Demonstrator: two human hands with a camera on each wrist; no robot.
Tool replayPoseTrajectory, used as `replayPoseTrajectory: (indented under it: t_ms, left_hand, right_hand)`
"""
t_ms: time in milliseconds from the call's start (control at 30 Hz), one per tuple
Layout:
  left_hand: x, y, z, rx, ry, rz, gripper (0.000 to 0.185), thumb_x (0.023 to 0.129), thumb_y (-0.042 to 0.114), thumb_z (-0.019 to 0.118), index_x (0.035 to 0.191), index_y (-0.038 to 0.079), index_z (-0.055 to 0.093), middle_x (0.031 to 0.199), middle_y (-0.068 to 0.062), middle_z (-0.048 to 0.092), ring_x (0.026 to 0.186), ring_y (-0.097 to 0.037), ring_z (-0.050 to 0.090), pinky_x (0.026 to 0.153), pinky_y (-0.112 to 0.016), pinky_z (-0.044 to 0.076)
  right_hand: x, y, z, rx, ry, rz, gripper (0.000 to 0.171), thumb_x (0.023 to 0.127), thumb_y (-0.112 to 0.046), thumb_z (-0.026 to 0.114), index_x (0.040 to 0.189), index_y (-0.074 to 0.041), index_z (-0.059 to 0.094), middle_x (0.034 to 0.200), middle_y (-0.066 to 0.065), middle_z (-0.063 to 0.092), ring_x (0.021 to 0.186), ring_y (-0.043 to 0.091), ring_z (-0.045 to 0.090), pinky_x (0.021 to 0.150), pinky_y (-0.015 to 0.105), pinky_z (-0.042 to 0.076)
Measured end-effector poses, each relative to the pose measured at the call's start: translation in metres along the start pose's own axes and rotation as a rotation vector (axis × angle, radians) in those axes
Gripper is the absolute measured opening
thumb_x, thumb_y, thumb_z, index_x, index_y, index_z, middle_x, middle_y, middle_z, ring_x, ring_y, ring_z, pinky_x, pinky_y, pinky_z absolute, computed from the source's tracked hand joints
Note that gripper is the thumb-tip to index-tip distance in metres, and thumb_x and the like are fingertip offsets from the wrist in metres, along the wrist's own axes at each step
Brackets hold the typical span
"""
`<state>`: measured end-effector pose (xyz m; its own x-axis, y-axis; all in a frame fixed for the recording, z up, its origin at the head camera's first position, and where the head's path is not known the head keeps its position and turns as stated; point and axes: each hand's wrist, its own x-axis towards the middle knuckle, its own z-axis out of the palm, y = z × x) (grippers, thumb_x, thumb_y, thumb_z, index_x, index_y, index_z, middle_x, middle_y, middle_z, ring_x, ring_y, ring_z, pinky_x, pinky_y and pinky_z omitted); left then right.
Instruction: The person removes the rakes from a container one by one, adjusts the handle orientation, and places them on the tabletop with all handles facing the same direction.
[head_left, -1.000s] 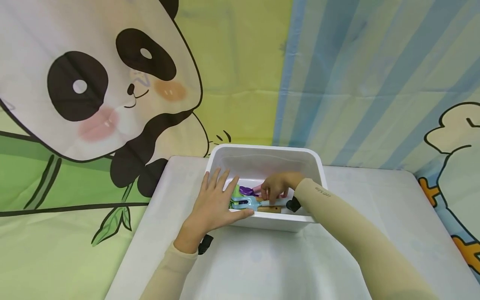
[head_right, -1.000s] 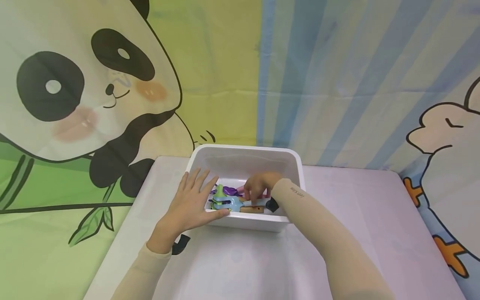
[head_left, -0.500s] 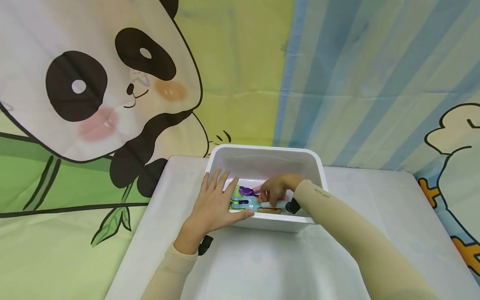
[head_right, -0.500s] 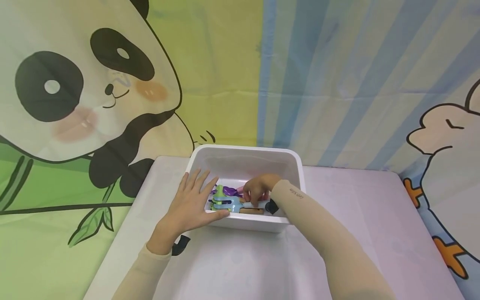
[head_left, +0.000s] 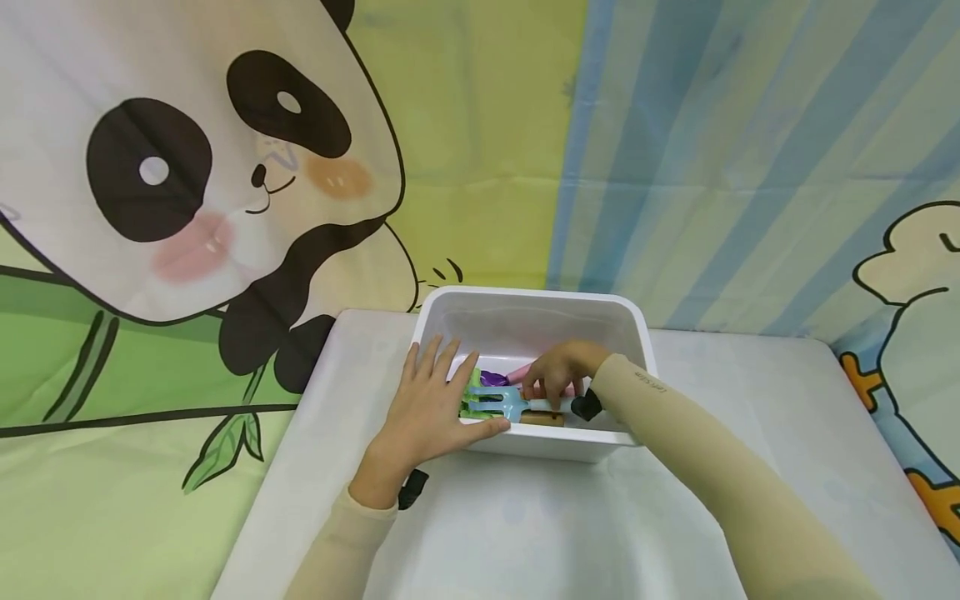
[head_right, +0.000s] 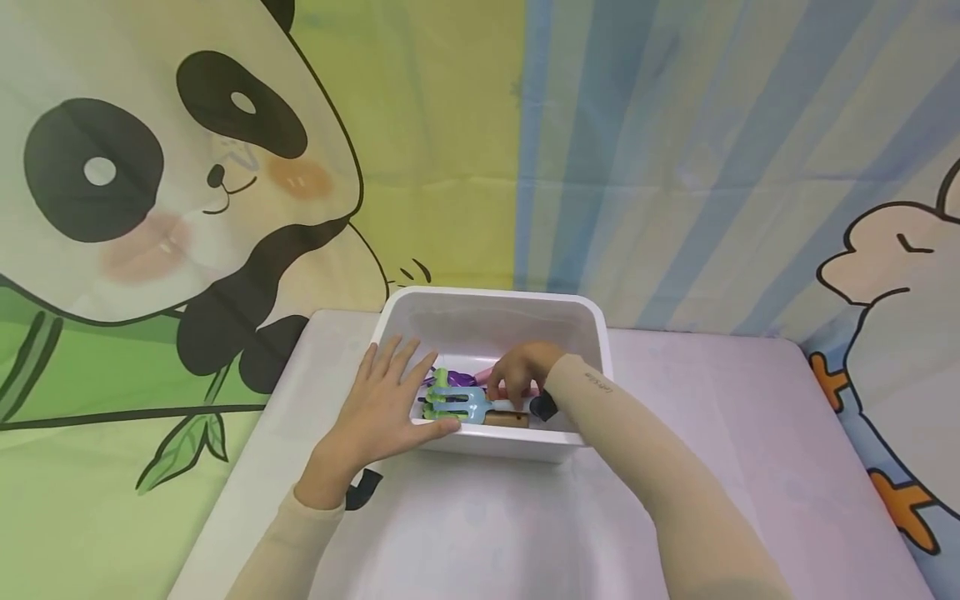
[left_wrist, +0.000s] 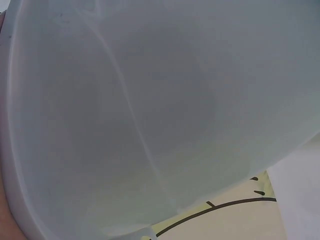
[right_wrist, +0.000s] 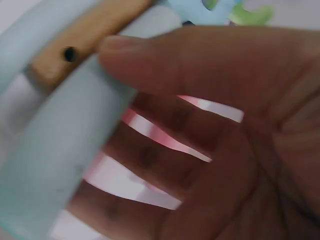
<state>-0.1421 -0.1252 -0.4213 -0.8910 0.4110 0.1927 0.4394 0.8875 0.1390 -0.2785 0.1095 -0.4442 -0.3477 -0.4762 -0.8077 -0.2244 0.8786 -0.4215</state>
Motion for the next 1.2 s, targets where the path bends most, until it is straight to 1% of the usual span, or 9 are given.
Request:
replayPoseTrajectory:
  t_ms: [133,200,267,433,567,800,933,1067,1200]
  left_hand:
    - [0.0,0.001,0.001,-0.004,0.002,-0.004,0.109,0.079,0.093,0.031,0.152,0.013,0.044,0.159,-0.017,0.031,0.149,-0.041,0.012,0.117,-0.06,0.002]
    - [0.0,0.0,0.002,-0.001,-0.003,-0.009,0.11,0.078,0.093,0.031,0.152,0.013,0.044,0.159,-0.017,0.031,0.149,-0.042,0.011,0.117,-0.059,0.001]
    - [-0.001,0.0,0.002,0.0,-0.004,-0.011,0.111,0.078,0.093,0.031,0.152,0.013,0.044,0.159,-0.017,0.03,0.149,-0.044,0.009,0.118,-0.059,0.001]
    - [-0.001,0.0,0.002,0.011,-0.007,-0.022,0.111,0.077,0.094,0.03,0.151,0.012,0.045,0.159,-0.018,0.03,0.148,-0.048,0.006,0.117,-0.059,0.0]
    - [-0.002,0.001,0.002,-0.003,-0.008,-0.031,0.11,0.078,0.093,0.032,0.151,0.013,0.045,0.159,-0.018,0.03,0.147,-0.05,0.005,0.117,-0.06,0.002]
    - [-0.002,0.002,0.0,0.002,-0.009,-0.032,0.109,0.078,0.093,0.033,0.151,0.012,0.046,0.159,-0.02,0.029,0.147,-0.052,0.005,0.117,-0.061,0.004]
    - [-0.002,0.002,0.0,0.01,-0.013,-0.031,0.109,0.078,0.093,0.031,0.15,0.012,0.047,0.159,-0.02,0.028,0.146,-0.053,0.004,0.117,-0.06,0.003]
    - [-0.002,0.002,0.001,0.011,-0.019,-0.033,0.11,0.078,0.093,0.031,0.15,0.013,0.048,0.159,-0.02,0.028,0.146,-0.053,0.003,0.118,-0.059,0.001]
    - [-0.003,0.002,0.001,0.014,-0.015,-0.032,0.109,0.078,0.093,0.031,0.15,0.013,0.048,0.159,-0.02,0.028,0.146,-0.052,0.002,0.118,-0.058,0.0]
  right_hand:
    - [-0.008,-0.002,-0.003,0.037,0.013,-0.019,0.042,0.087,0.003,0.07,0.119,-0.024,0.066,0.137,0.0,0.048,0.098,0.025,0.056,0.077,0.044,0.057]
    - [-0.013,-0.003,-0.005,0.052,0.016,-0.028,0.043,0.088,0.002,0.07,0.122,-0.024,0.064,0.133,0.004,0.051,0.1,0.025,0.056,0.078,0.045,0.057]
    - [-0.02,-0.003,-0.006,0.062,0.023,-0.033,0.044,0.088,0.001,0.071,0.124,-0.023,0.062,0.124,0.006,0.053,0.101,0.025,0.056,0.078,0.045,0.057]
    - [-0.042,-0.002,-0.013,0.076,0.048,-0.055,0.048,0.085,0.001,0.07,0.127,-0.02,0.058,0.122,0.008,0.053,0.104,0.026,0.056,0.077,0.045,0.056]
    - [-0.063,0.004,-0.02,0.09,0.063,-0.081,0.047,0.084,0.0,0.069,0.125,-0.018,0.057,0.122,0.011,0.053,0.105,0.026,0.055,0.078,0.045,0.055]
    - [-0.107,0.012,-0.037,0.107,0.101,-0.094,0.045,0.091,-0.005,0.064,0.133,-0.016,0.051,0.13,0.015,0.049,0.109,0.029,0.054,0.079,0.041,0.055]
    - [-0.133,0.015,-0.041,0.131,0.137,-0.127,0.047,0.093,-0.006,0.062,0.137,-0.014,0.048,0.134,0.019,0.046,0.109,0.03,0.053,0.08,0.042,0.055]
    - [-0.157,0.018,-0.045,0.169,0.161,-0.177,0.049,0.096,-0.008,0.061,0.141,-0.01,0.044,0.133,0.021,0.046,0.11,0.031,0.053,0.081,0.043,0.054]
    - [-0.182,0.026,-0.047,0.201,0.19,-0.194,0.048,0.097,-0.008,0.06,0.142,-0.008,0.042,0.131,0.021,0.048,0.109,0.031,0.054,0.081,0.044,0.054]
